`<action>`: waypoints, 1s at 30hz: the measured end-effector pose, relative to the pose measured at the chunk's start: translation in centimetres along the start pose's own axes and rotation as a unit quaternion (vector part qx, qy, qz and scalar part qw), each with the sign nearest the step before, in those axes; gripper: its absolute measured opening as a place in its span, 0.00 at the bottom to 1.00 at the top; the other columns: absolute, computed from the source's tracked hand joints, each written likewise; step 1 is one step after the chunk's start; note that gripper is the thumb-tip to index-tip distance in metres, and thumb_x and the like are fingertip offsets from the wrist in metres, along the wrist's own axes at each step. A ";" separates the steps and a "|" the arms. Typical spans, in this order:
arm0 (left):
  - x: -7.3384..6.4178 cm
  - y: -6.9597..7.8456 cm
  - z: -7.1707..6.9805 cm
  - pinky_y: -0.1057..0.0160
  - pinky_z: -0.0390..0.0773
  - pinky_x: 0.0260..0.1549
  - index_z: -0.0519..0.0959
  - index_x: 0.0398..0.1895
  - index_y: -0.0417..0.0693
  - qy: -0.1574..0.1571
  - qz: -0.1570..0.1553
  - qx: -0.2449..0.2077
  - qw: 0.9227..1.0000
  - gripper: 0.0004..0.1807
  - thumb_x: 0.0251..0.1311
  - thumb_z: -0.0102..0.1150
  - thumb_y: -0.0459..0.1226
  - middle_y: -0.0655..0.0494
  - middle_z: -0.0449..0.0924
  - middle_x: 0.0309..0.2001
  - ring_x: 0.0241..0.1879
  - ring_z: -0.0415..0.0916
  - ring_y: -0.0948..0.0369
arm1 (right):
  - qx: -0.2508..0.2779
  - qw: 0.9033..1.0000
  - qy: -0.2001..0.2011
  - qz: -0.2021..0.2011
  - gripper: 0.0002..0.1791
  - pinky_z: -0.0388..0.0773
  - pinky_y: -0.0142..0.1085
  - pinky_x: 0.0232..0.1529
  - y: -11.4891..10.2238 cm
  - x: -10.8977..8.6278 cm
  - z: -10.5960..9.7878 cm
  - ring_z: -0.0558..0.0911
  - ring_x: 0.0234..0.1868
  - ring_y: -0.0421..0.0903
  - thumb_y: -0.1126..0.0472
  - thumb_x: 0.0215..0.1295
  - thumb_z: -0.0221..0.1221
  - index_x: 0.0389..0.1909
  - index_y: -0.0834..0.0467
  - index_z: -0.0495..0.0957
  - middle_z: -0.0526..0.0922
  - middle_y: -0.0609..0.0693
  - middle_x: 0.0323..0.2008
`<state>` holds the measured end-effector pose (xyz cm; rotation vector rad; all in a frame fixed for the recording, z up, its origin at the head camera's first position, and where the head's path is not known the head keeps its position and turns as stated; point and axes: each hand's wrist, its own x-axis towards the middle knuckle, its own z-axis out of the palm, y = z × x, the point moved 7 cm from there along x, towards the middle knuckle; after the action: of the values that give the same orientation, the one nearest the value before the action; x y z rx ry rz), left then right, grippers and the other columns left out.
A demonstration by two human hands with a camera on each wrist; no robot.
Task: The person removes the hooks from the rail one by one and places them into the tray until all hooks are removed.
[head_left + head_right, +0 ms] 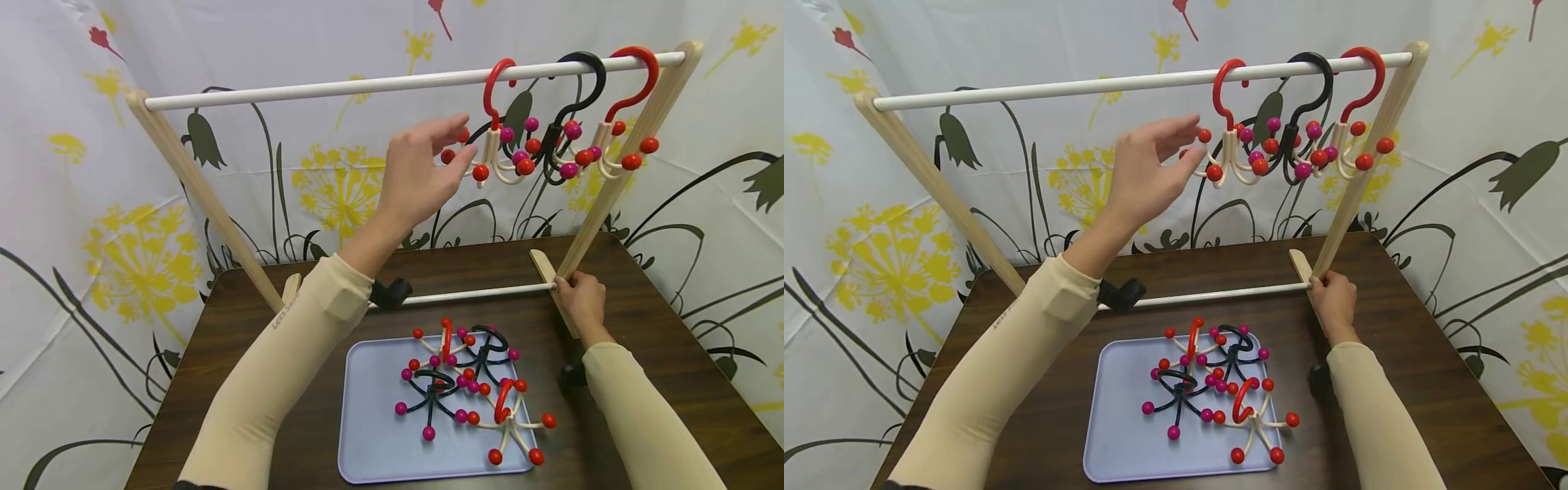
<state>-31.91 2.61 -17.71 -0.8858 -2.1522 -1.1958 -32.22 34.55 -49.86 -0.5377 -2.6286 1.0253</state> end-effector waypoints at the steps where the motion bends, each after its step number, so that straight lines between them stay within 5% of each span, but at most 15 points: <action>1: 0.5 0.0 0.5 0.74 0.75 0.45 0.80 0.56 0.41 -0.013 0.000 0.023 1.000 0.20 0.62 0.63 0.37 0.52 0.85 0.48 0.46 0.82 0.64 | -0.001 1.000 -0.003 0.002 0.16 0.74 0.53 0.39 0.0 0.0 0.0 0.78 0.40 0.60 0.54 0.70 0.55 0.40 0.65 0.81 0.84 0.62 0.38; 8: 2.5 -0.6 3.0 0.69 0.73 0.48 0.83 0.54 0.46 -0.066 -0.016 0.105 0.992 0.20 0.62 0.64 0.44 0.54 0.85 0.47 0.46 0.82 0.64 | -0.019 0.999 -0.027 0.003 0.17 0.75 0.53 0.39 -0.3 0.3 0.1 0.78 0.42 0.61 0.54 0.70 0.55 0.42 0.66 0.81 0.84 0.64 0.40; 18: 2.9 -1.4 3.9 0.71 0.74 0.39 0.87 0.46 0.50 -0.059 -0.040 0.101 0.992 0.13 0.62 0.64 0.45 0.61 0.87 0.33 0.33 0.82 0.70 | -0.010 1.000 -0.009 -0.010 0.16 0.74 0.54 0.41 -0.6 0.0 -0.1 0.78 0.39 0.62 0.57 0.70 0.55 0.40 0.67 0.81 0.83 0.64 0.37; 30: 3.6 -2.2 4.5 0.67 0.69 0.22 0.84 0.53 0.58 -0.089 -0.098 0.140 0.981 0.19 0.60 0.65 0.51 0.67 0.87 0.36 0.36 0.77 0.69 | -0.007 1.000 -0.003 -0.003 0.16 0.74 0.54 0.41 -0.2 -0.1 -0.1 0.78 0.39 0.61 0.56 0.70 0.55 0.41 0.67 0.81 0.84 0.64 0.38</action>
<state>-36.45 6.67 -18.47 -0.6917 -2.5238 -0.8974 -32.14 34.41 -49.62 -0.5292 -2.6429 1.0102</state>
